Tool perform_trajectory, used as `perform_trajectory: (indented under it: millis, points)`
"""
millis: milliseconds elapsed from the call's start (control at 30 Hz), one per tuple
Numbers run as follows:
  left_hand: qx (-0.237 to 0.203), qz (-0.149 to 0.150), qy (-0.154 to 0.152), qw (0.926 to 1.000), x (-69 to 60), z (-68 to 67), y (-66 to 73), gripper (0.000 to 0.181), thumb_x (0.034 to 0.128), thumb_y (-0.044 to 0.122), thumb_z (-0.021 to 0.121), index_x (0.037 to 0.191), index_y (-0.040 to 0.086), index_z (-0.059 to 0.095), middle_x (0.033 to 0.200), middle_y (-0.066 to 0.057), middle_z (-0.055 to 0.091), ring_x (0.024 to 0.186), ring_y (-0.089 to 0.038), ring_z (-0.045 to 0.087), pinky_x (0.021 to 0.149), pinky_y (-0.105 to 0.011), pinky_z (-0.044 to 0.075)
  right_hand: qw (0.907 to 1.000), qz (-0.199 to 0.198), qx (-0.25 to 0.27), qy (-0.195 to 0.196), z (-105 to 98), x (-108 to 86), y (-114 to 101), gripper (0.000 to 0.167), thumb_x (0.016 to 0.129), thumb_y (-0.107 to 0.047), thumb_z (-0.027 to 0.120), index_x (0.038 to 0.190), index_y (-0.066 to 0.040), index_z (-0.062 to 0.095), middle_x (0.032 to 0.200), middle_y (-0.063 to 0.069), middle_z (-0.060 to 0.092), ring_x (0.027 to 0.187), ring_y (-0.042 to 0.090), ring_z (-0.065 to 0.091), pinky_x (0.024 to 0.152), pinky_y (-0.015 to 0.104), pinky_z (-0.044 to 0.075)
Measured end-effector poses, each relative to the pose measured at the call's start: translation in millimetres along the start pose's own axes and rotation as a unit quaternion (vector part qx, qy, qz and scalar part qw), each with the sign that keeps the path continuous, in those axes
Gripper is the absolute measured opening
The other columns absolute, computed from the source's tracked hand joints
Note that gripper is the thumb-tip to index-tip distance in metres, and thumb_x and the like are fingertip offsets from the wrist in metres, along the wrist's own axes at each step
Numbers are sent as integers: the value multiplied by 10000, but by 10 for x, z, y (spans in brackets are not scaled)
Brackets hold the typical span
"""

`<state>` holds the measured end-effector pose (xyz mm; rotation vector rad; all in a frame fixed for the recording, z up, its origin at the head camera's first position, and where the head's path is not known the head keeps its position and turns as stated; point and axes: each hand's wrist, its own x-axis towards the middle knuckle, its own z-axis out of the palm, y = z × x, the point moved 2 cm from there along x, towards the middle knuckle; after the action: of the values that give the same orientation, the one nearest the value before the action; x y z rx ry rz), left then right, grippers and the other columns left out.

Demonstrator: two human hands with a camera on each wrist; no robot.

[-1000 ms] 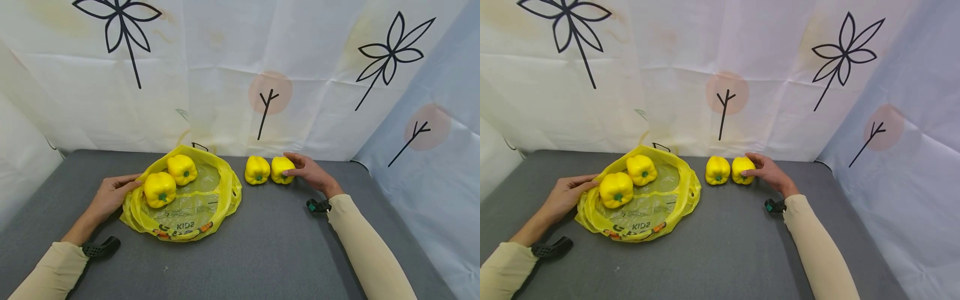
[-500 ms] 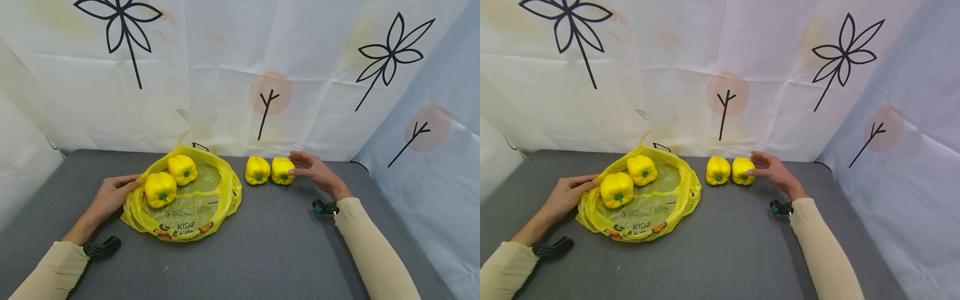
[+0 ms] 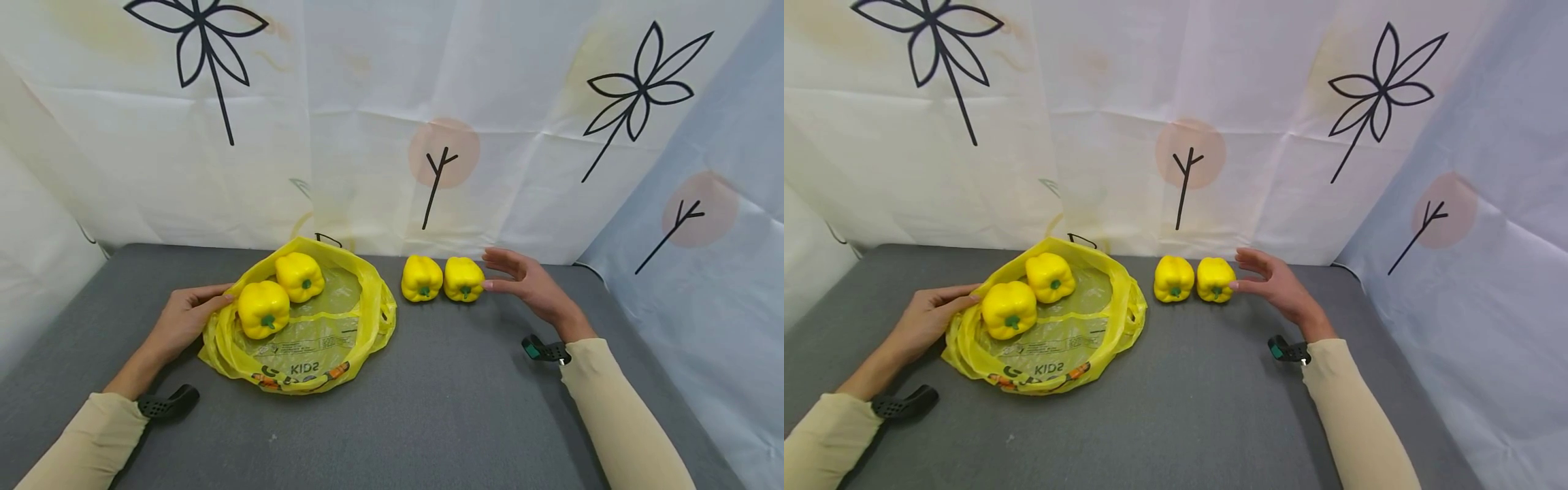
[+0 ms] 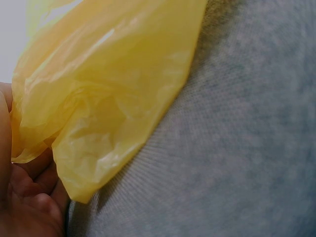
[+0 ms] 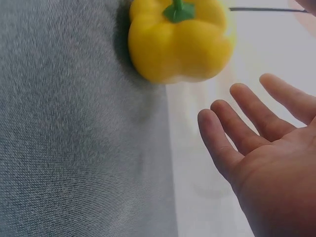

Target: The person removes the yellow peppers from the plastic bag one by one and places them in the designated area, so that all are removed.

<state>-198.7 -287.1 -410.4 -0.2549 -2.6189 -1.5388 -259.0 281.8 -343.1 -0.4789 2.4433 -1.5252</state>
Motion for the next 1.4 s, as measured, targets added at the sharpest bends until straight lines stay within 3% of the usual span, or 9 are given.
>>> perform_trajectory:
  millis: [233,400,667,1100,1400]
  points:
    - [-32,-63,-12,10000,-2,-1,10,481,1076,286,544,1393,-75,569,1341,-235,578,983,113,601,777,-154,547,9997,-241,-54,56,44,-90,-119,709,974,-137,711,1568,-29,342,1586,221,325,1463,393,301,1169,563,286]
    - [-38,-117,-29,9999,-2,-2,14,490,1080,290,534,1400,-80,559,1362,-323,537,976,134,583,773,-143,541,9989,-474,-18,13,105,-146,-237,676,973,-94,703,1555,-28,366,1570,212,352,1451,398,314,1169,578,270]
    - [-27,-112,-27,9999,2,1,11,492,1079,290,535,1400,-83,557,1367,-332,530,983,143,574,776,-138,537,9963,-840,-58,-157,239,-166,-413,665,949,-76,727,1533,-43,411,1549,222,386,1428,392,362,1148,605,287]
    - [-52,-94,-12,9999,-3,4,-1,490,1080,289,534,1403,-79,556,1368,-324,534,974,135,584,767,-144,542,9947,-888,-81,-502,496,-74,-601,701,905,-109,786,1519,-80,447,1531,135,434,1406,346,410,1126,571,355]
    - [-70,-57,-15,10000,0,7,2,483,1080,282,535,1396,-82,562,1363,-329,534,978,126,591,769,-147,544,9924,-974,9,-746,665,-9,-695,719,901,-110,789,1523,-39,435,1535,138,439,1402,326,420,1119,613,342]
